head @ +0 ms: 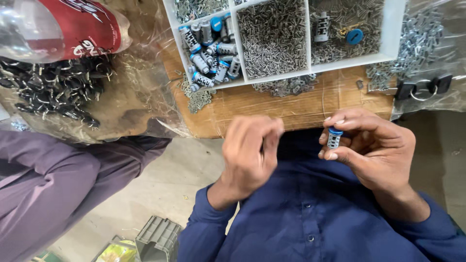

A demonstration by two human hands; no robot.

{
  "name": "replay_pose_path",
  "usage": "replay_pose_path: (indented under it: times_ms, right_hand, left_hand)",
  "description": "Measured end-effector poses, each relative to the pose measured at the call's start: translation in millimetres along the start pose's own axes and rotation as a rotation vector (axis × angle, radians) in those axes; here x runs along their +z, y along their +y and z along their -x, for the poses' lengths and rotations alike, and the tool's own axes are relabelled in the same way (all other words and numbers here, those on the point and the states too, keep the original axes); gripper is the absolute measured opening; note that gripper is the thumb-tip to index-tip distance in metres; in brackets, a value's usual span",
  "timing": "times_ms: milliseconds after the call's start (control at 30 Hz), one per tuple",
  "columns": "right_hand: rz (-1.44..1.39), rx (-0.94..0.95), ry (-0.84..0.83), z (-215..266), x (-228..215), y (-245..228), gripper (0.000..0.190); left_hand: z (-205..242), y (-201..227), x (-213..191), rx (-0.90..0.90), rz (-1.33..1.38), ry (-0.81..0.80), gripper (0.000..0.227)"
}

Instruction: The person repeatedly picks small metal key blanks and blue plastic caps from a compartmentalized tray and assembles them by hand. The person inserts the key blank into the cap and places the assembled unit back into the tray. The process is repeated continuously.

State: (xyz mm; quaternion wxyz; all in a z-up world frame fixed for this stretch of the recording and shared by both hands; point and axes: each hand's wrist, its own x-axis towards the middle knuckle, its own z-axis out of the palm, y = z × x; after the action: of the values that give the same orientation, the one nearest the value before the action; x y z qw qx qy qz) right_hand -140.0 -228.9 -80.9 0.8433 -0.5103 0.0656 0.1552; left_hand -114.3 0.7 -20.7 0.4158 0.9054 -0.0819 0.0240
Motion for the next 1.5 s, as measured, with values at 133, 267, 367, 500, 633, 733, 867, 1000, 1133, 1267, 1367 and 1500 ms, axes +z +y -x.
replay_pose_path:
  times_ms: [133,267,367,500,633,733,867,1000,1133,1267,1367,1500]
  right_hand:
    - [-0.012,-0.012,-0.001,1.2,-7.1,-2.1,0.038]
    - [-0.009,-0.011,-0.009,3.6,-12.9,0.1,0.036]
    - [-0.026,-0.028,0.001,7.8,-14.5,-2.2,0.036]
    - [-0.014,-0.047,0.032,13.7,-18.2,-4.1,0.035]
    - [0.04,-0.036,0.03,11.0,-12.6,-1.3,0.036]
    - [0.089,-0.046,0.022,6.7,-3.8,-0.2,0.034]
    - [0.338,0.096,0.019,2.0,0.6,-3.2,0.039]
    - [0.274,-0.117,-0.237,2.2,-11.9,-5.0,0.033]
    - [0.081,-0.063,0.027,16.5,-22.6,0.2,0.03]
    - [-0.074,-0.072,0.185,34.8,-30.1,3.7,0.03]
    - [-0.052,-0.082,0.193,38.8,-34.7,0.1,0.029]
    - [-0.006,-0.035,0.161,31.5,-30.7,-1.2,0.032]
  left_hand:
    - [-6.7,14.7,1.4,-0.059,0.033,-0.028,0.018]
    - [-10.3,30.3,15.1,0.061,0.188,-0.113,0.025]
    - [-15.0,32.3,29.7,0.11,0.264,-0.05,0.026]
    - [-17.2,27.6,37.1,0.205,0.22,-0.115,0.03]
    - [-15.3,25.3,31.4,0.149,0.304,-0.052,0.032]
    - [-17.7,21.0,19.1,0.209,0.213,-0.141,0.032]
    - [-17.7,8.3,0.2,0.173,0.258,-0.325,0.028]
    - [-11.5,8.4,11.6,-0.469,0.864,-0.504,0.028]
    - [-12.0,22.2,38.7,-0.241,0.434,-0.337,0.019]
    - [-24.3,25.7,56.4,0.275,-0.33,-0.144,0.035]
    - [-31.7,19.5,54.5,0.318,-0.323,-0.204,0.03]
    - [-27.7,5.7,33.6,0.371,-0.152,-0.273,0.025]
